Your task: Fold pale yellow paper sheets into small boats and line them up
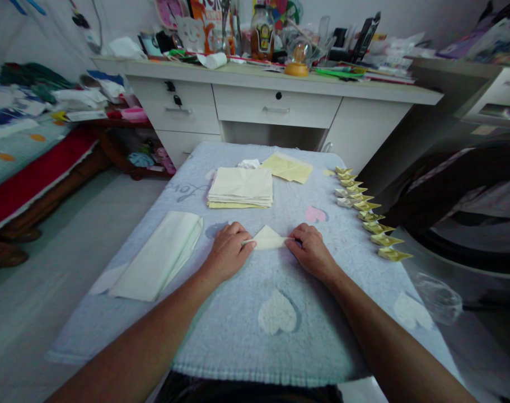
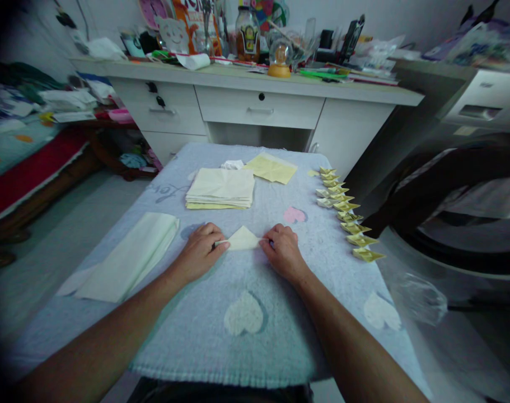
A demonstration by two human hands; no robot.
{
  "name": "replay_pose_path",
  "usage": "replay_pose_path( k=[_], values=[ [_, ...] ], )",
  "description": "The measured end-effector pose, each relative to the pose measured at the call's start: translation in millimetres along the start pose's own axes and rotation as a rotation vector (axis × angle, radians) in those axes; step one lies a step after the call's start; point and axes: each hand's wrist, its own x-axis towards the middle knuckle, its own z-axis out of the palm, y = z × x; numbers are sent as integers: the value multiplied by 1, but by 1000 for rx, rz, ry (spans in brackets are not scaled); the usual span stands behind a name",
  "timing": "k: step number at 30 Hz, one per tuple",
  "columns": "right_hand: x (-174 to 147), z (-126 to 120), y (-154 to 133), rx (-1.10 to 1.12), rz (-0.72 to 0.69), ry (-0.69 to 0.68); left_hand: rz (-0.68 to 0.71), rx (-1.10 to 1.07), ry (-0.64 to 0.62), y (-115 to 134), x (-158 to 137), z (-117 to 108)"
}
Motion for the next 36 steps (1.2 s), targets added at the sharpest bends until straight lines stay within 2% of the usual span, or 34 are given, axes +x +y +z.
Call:
replay_pose_path(
  k=[10, 21, 36],
  values=[
    [3, 3, 0, -84, 82, 30, -110, 130, -4, 3, 0, 0],
    [4, 4, 1, -121, 99, 41, -109, 176, -16, 6, -1, -3],
    [5, 7, 4, -131, 77, 88, -121, 259, 80, 10, -5, 2]
  ],
)
